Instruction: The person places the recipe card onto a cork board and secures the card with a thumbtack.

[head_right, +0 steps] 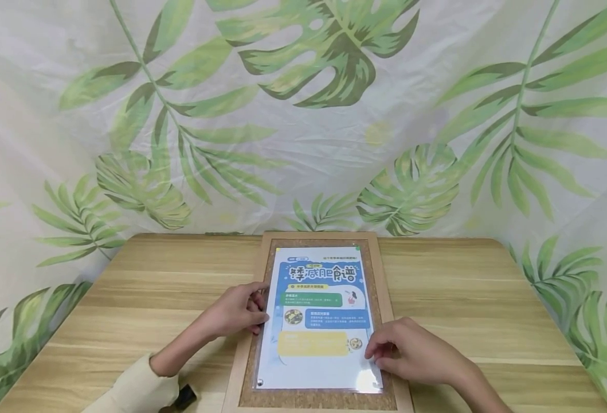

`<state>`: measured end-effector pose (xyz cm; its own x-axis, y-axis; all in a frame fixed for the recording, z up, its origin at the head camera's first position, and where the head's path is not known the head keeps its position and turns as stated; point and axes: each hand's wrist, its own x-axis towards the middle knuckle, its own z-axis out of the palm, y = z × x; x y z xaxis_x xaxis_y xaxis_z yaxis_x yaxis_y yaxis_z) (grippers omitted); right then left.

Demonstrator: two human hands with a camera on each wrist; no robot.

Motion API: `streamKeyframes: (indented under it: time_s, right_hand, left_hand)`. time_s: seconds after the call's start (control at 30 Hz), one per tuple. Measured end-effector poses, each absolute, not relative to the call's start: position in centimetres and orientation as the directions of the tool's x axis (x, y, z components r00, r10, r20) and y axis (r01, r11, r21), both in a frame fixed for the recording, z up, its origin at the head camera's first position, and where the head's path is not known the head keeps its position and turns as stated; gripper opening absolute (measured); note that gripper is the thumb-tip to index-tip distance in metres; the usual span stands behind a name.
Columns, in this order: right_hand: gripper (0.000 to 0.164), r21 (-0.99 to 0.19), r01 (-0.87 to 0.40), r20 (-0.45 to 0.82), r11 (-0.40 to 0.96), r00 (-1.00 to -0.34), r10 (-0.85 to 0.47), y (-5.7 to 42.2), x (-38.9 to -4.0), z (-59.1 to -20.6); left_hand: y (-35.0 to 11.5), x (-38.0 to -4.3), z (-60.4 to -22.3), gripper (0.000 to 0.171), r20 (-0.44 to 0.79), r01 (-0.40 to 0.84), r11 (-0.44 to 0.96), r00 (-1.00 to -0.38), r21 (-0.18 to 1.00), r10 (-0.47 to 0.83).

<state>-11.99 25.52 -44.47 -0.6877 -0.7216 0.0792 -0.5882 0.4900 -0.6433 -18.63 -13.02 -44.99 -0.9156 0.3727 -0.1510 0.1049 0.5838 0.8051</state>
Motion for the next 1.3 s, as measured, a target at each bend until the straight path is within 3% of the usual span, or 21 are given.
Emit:
streamKeyframes:
  time_s: [0.23,0.53,0.8,1.07,1.3]
  right_hand:
    - [0.015,-0.683,-0.563,0.024,0.464,-0.653,-0.757,25.0,-11.8,-44.8]
    - [0.015,-0.718,-0.49,-0.056,0.494,-0.668,-0.742,24.6,-11.3,-45.1]
    - [0.019,-0.701,-0.536,-0.017,0.47,-0.647,-0.762,24.1,-11.0,-45.5]
    - [0.02,-0.7,-0.498,-0.039,0.512,-0.689,-0.724,24.0,-10.9,-45.5]
    - [0.021,-0.726,-0.488,-0.031,0.484,-0.681,-0.732,24.2,-10.8,-45.5]
  left_hand:
    - [-13.1,-18.6,-45.0,0.071,-0.158,0.099,0.589,-0.916,0.802,0.37]
    - [-13.2,-18.7,-45.3,0.071,-0.155,0.101,0.585,-0.916,0.805,0.371]
    - [-13.1,-18.7,-45.2,0.071,-0.159,0.095,0.586,-0.917,0.805,0.367]
    - [-13.1,-18.8,-45.4,0.071,-0.157,0.098,0.586,-0.916,0.805,0.369]
    - [-13.1,-18.8,-45.3,0.071,-0.157,0.101,0.588,-0.915,0.802,0.372]
